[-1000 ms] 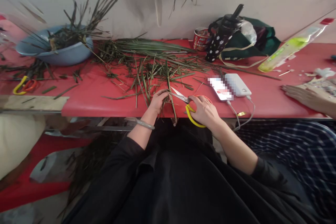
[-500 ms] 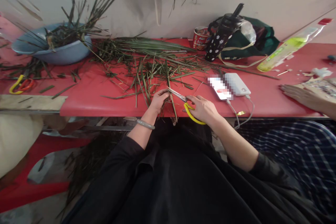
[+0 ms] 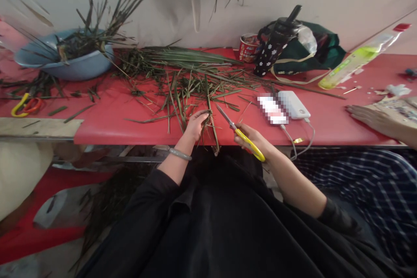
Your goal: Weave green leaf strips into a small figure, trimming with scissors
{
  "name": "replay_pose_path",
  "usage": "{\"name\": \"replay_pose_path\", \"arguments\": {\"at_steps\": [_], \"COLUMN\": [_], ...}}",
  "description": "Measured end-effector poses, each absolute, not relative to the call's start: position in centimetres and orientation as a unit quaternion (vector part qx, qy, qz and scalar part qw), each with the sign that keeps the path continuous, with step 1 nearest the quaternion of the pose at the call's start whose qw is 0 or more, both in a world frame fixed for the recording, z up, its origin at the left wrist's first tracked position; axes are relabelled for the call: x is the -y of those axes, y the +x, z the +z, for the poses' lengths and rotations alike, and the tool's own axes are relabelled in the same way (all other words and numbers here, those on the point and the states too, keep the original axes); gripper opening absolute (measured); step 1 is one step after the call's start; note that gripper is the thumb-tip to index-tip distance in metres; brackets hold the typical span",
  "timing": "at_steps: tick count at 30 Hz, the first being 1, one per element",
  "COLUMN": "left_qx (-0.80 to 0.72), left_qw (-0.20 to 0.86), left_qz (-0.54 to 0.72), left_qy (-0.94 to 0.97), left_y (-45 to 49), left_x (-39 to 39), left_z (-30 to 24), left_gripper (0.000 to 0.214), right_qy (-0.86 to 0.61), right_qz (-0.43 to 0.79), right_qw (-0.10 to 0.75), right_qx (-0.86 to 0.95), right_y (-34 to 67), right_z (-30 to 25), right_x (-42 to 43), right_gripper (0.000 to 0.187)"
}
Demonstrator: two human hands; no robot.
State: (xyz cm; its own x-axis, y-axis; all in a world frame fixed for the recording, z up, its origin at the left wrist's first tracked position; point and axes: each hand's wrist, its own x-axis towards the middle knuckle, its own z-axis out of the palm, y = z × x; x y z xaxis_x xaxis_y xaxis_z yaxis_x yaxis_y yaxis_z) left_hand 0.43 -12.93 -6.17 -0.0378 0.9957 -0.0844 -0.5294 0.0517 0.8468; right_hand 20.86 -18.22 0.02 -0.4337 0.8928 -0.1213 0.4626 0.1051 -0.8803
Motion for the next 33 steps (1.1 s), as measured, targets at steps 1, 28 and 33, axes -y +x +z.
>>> {"name": "replay_pose_path", "arguments": {"at_steps": [1, 28, 33], "left_qx": [-0.376, -0.379, -0.365], "left_qw": [0.621, 0.623, 0.644], "left_qz": [0.614, 0.590, 0.590], "left_qy": [0.310, 0.346, 0.322], "left_y": [0.4, 0.3, 0.2], "left_x": [13.0, 12.9, 12.8], "left_z": [-6.1, -6.4, -6.6], "left_gripper": [0.019, 0.019, 0.018], "right_qy": [-0.472, -0.522, -0.491], "right_qz": [0.501, 0.513, 0.531], "right_qw": [0.217, 0.168, 0.166], "right_qx": [0.692, 0.661, 0.670], "right_y": [20.9, 20.9, 21.2], "right_z": [-0.1, -0.4, -0.8], "right_x": [18.5, 18.7, 18.6], "right_gripper": [0.052, 0.043, 0.050]}}
